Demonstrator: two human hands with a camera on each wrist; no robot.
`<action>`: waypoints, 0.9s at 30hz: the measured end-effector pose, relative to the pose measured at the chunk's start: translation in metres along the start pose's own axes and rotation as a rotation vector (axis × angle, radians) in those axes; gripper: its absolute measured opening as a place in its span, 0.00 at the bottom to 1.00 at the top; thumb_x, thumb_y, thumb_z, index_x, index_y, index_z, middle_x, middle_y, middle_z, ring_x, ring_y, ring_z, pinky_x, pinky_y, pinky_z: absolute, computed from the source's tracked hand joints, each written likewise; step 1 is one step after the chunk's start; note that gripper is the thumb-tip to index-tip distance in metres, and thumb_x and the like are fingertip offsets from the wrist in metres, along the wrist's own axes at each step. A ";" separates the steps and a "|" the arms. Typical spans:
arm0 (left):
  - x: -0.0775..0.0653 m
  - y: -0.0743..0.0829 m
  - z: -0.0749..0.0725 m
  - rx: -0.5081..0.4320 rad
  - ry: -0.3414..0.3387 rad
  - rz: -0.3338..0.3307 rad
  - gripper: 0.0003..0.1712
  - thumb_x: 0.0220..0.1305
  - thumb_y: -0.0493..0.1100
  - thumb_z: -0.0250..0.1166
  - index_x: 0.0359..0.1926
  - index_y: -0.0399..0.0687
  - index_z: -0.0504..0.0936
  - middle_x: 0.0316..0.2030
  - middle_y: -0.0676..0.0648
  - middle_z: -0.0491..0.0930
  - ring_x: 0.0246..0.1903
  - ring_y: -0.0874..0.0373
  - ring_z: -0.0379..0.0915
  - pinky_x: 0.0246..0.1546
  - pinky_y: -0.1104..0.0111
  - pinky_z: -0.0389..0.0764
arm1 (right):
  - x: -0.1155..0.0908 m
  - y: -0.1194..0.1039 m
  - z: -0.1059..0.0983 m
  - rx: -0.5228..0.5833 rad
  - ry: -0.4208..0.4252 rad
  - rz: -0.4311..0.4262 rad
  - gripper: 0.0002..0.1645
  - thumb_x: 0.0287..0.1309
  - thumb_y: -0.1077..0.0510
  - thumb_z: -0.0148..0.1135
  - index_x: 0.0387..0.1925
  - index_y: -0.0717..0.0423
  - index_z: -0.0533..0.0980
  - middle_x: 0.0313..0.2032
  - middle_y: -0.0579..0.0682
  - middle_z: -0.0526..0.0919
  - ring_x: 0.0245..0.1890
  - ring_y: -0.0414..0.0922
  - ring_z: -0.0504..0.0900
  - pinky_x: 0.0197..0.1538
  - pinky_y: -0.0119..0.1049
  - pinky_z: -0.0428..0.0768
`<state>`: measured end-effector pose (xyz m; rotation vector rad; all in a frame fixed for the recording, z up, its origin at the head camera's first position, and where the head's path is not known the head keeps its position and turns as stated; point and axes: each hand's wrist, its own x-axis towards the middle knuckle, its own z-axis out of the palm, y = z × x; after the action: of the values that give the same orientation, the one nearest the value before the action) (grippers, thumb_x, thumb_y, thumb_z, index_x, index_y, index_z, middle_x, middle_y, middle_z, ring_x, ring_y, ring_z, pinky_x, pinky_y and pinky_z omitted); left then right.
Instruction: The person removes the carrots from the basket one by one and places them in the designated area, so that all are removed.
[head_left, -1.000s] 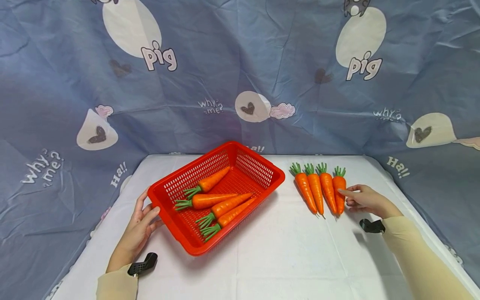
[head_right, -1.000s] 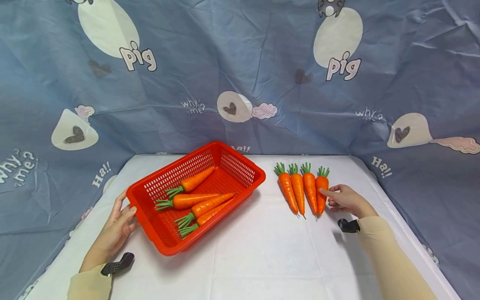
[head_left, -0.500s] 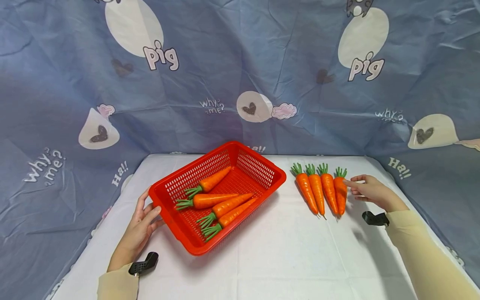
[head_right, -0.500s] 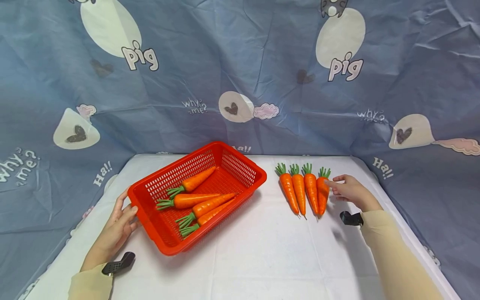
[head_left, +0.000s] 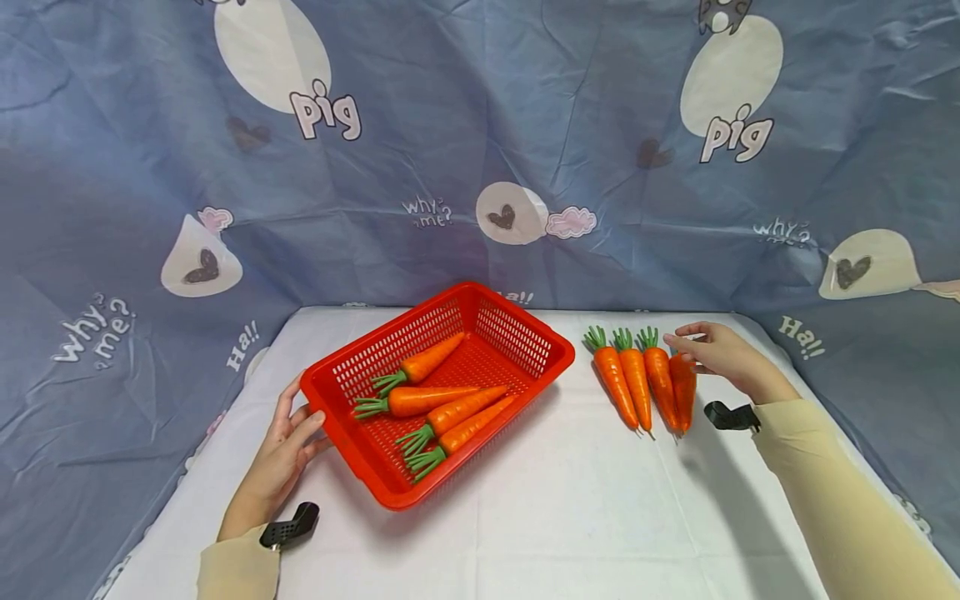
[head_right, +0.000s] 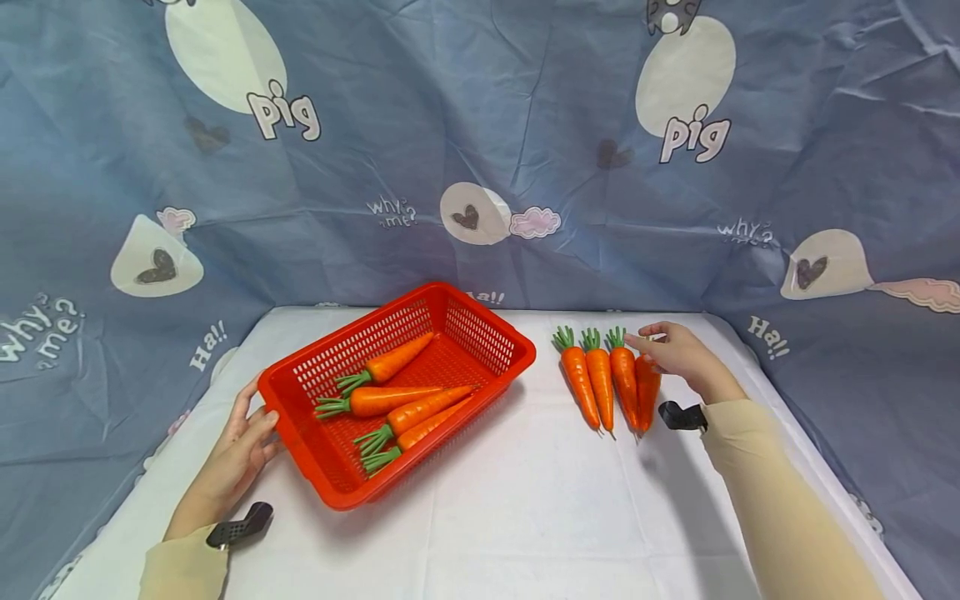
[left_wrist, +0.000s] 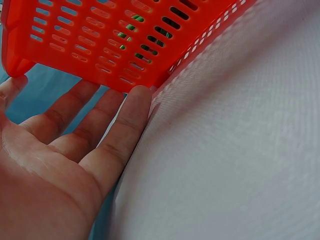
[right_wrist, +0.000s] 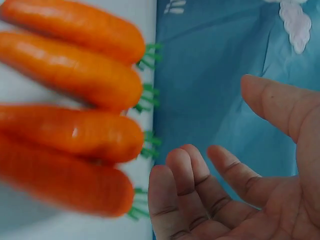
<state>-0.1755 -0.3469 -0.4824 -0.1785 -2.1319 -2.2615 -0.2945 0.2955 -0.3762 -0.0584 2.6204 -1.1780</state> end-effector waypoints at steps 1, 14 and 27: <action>0.000 0.000 0.000 0.002 0.001 0.001 0.40 0.84 0.41 0.54 0.86 0.68 0.47 0.66 0.60 0.77 0.55 0.67 0.84 0.53 0.70 0.88 | 0.001 -0.004 0.002 -0.002 0.002 -0.007 0.43 0.81 0.41 0.55 0.73 0.74 0.60 0.46 0.51 0.80 0.44 0.39 0.81 0.55 0.36 0.85; 0.001 0.000 -0.001 0.009 -0.003 0.003 0.40 0.84 0.41 0.53 0.86 0.69 0.46 0.65 0.61 0.76 0.54 0.68 0.84 0.53 0.70 0.88 | 0.015 -0.063 0.034 -0.025 -0.029 -0.088 0.42 0.78 0.38 0.59 0.74 0.65 0.66 0.61 0.66 0.79 0.57 0.58 0.82 0.64 0.49 0.83; 0.001 -0.001 -0.001 -0.004 -0.016 0.014 0.41 0.84 0.40 0.53 0.86 0.68 0.46 0.66 0.61 0.76 0.56 0.69 0.83 0.54 0.70 0.87 | 0.027 -0.107 0.062 -0.045 -0.083 -0.156 0.37 0.76 0.40 0.62 0.73 0.60 0.69 0.62 0.64 0.80 0.57 0.56 0.83 0.67 0.53 0.83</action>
<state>-0.1769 -0.3478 -0.4834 -0.2112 -2.1274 -2.2642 -0.3125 0.1745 -0.3429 -0.3186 2.6088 -1.1384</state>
